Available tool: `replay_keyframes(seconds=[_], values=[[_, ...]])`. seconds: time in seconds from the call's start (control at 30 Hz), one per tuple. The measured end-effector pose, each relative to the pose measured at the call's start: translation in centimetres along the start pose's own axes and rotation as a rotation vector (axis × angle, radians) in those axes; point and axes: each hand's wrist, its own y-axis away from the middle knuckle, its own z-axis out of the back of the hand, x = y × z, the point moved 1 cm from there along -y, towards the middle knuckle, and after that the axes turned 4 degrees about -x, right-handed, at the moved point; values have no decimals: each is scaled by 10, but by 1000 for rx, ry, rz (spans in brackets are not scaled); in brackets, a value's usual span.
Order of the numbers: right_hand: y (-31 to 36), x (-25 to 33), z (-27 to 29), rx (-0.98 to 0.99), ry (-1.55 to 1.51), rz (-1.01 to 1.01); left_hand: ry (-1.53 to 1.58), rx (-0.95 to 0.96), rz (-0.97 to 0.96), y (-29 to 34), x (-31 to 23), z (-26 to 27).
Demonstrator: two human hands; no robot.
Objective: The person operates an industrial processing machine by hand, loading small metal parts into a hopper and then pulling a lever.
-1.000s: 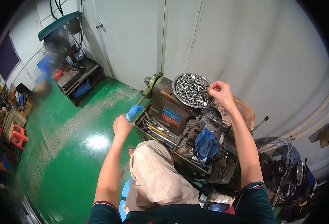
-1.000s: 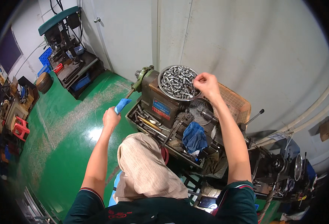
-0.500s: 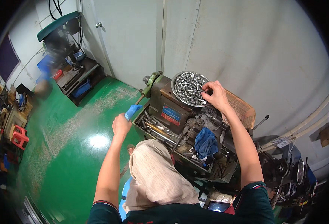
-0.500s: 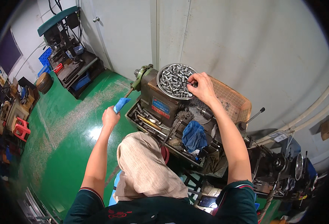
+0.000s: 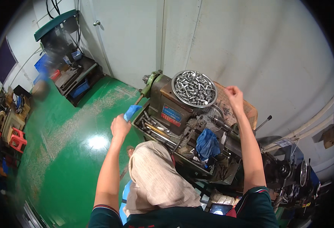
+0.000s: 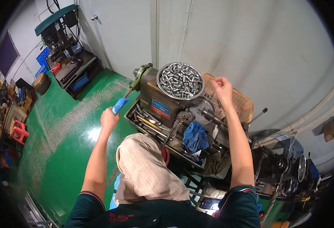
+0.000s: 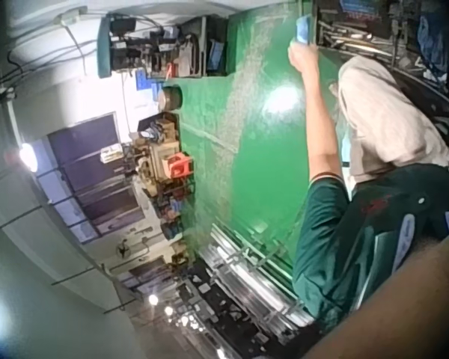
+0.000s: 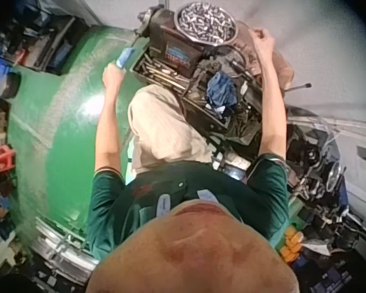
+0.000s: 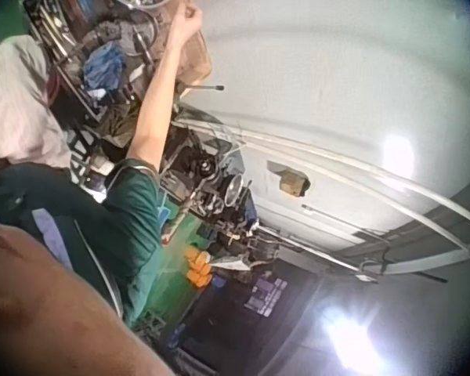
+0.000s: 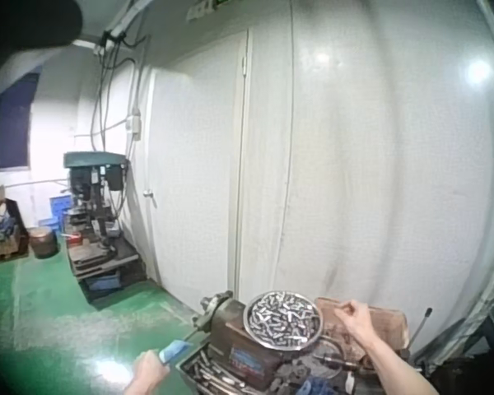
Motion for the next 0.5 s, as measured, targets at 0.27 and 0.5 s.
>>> replay_keyframes(seconds=[0.27,0.5], values=[[50,-52,-40,359,145,-193,-11,24,14,-2,3,-4],[53,-42,-46,493,150,-222,-13,13,8,-1,6,-4]])
